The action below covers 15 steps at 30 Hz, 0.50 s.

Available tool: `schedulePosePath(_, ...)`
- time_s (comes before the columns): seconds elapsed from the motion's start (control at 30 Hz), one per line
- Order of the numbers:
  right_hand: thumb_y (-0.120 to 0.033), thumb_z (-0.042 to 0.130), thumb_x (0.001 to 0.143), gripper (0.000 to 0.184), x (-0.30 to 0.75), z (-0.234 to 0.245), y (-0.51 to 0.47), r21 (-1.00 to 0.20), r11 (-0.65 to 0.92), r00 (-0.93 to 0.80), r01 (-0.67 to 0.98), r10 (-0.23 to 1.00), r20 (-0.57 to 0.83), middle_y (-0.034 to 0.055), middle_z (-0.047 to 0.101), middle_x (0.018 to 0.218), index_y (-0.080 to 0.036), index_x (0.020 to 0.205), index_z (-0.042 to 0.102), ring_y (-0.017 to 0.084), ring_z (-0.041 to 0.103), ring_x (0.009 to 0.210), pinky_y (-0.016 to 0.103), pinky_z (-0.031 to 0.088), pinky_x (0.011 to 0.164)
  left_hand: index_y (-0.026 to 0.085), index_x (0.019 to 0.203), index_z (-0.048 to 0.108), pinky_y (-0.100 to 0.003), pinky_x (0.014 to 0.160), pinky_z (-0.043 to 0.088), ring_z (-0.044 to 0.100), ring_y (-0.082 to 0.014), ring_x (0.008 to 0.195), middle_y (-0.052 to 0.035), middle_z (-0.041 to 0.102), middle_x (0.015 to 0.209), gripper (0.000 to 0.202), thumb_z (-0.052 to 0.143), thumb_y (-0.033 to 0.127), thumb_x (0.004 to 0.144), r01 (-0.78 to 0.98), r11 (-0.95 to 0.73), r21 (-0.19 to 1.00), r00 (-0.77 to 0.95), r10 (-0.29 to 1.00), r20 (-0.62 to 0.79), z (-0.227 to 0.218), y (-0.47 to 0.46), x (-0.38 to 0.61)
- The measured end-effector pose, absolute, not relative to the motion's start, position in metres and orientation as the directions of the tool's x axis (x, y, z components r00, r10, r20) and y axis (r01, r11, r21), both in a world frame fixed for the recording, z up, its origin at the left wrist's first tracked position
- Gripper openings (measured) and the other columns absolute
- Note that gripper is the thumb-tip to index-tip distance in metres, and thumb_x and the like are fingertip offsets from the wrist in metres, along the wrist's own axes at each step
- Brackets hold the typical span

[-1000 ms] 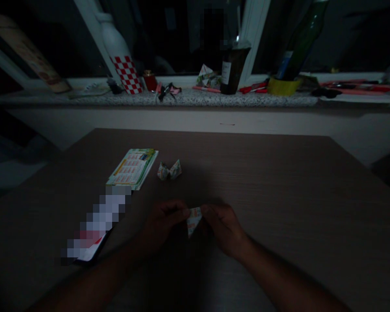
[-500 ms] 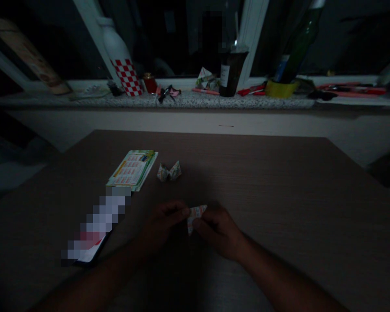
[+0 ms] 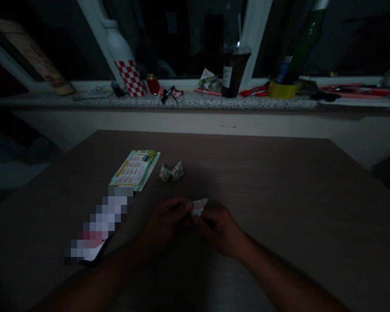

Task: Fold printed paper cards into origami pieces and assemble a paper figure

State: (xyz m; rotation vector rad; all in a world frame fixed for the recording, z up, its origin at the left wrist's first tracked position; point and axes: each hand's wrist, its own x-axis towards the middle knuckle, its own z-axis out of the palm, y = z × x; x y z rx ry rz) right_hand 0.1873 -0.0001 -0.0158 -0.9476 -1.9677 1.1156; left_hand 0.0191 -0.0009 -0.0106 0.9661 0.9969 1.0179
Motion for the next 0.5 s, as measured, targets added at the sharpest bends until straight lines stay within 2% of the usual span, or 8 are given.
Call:
schedulePosePath(0.1,-0.032,0.047,0.092,0.031,0.1868,-0.0139,-0.0007,-0.876,0.386,-0.506,0.29,0.838,0.203,-0.0042,0.043,0.052,-0.016,0.072,0.065,0.009,0.038,0.046,0.021,0.028,0.045,0.014,0.069,0.065,-0.021,0.054,0.035,0.047,-0.0091,0.053,0.0022,0.056,0.057,0.021,0.068,0.034,0.075,-0.219,0.243,0.945,0.217,0.956,-0.195,-0.0138,0.0,0.0195)
schedulePosePath(0.2,-0.033,0.045,0.092,0.032,0.1867,-0.0145,-0.001,-0.905,0.33,-0.522,0.27,0.839,0.15,-0.0033,0.046,0.054,-0.015,0.075,0.065,0.009,0.041,0.049,0.02,0.031,0.046,0.013,0.07,0.064,-0.021,0.054,0.035,0.047,-0.0088,0.053,0.0023,0.055,0.057,0.022,0.069,0.034,0.075,-0.238,0.26,0.936,0.205,0.955,-0.213,-0.0161,0.0004,0.0188)
schedulePosePath(0.37,-0.03,0.053,0.087,0.031,0.1855,-0.0158,-0.0012,-0.903,0.297,-0.487,0.311,0.865,0.116,-0.0053,0.038,0.052,-0.016,0.06,0.054,0.008,0.035,0.047,0.021,0.026,0.044,0.014,0.069,0.063,-0.021,0.054,0.034,0.046,-0.0085,0.052,0.0028,0.054,0.055,0.025,0.068,0.037,0.077,-0.258,0.266,0.929,0.192,0.956,-0.221,-0.0172,0.0,0.0179)
schedulePosePath(0.5,-0.03,0.052,0.088,0.031,0.1857,-0.016,-0.0007,-0.911,0.299,-0.503,0.285,0.855,0.124,-0.0052,0.037,0.053,-0.017,0.06,0.052,0.008,0.033,0.048,0.021,0.025,0.045,0.014,0.068,0.063,-0.021,0.054,0.034,0.046,-0.0085,0.051,0.0031,0.054,0.055,0.024,0.067,0.036,0.076,-0.266,0.275,0.924,0.198,0.954,-0.227,-0.0162,0.0001,0.0183)
